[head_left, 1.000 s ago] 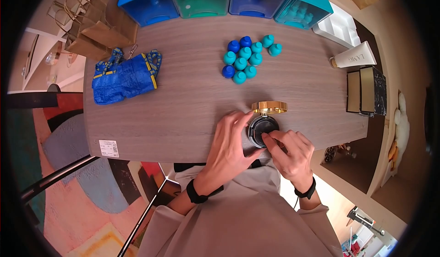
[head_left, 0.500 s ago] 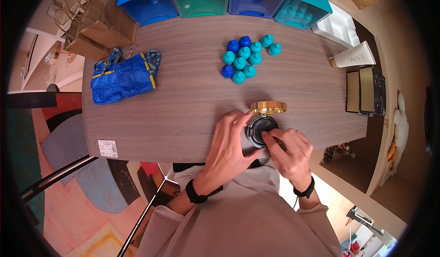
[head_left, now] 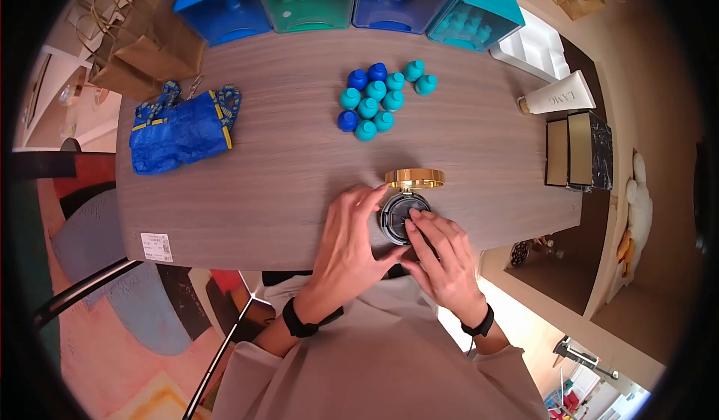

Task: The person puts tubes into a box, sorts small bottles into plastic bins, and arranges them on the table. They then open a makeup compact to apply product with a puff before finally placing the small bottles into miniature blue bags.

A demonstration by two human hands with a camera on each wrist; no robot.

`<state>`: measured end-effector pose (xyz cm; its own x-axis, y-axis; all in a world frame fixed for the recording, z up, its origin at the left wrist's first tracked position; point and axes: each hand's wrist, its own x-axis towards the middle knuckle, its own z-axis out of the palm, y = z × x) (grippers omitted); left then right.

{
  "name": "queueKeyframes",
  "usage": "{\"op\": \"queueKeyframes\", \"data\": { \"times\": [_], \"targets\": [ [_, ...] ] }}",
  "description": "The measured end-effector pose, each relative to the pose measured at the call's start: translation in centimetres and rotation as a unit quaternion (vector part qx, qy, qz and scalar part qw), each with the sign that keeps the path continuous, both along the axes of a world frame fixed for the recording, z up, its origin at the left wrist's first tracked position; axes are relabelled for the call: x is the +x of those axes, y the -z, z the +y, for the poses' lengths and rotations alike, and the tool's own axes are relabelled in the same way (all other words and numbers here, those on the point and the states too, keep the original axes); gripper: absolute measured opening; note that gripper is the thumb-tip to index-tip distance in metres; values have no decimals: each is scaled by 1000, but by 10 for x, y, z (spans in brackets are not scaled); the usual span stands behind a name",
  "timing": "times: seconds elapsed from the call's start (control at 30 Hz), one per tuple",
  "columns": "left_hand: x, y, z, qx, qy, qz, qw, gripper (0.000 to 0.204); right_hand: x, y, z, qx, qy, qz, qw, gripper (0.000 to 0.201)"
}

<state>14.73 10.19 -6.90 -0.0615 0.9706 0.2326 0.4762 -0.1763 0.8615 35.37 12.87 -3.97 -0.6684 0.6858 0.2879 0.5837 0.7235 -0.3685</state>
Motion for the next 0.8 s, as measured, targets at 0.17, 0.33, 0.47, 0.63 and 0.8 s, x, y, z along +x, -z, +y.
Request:
{"op": "queueKeyframes", "data": {
  "times": [0.17,0.33,0.47,0.63,0.8],
  "targets": [
    [-1,-3,0,-3,-1,7,1000,104,9,7,-2,-29,-30,-49,998,67],
    [0,-1,0,0,-2,3,1000,104,3,5,-2,-53,-7,-15,998,66],
    [0,-1,-1,-18,1,-16,1000,104,3,11,2,-94,-2,43,995,65],
    [-2,0,-2,-10,10,35,999,99,7,10,1,-135,15,75,988,62],
    [-2,-3,1,4,13,78,997,96,9,12,4,-127,17,92,988,58]
  ]
}}
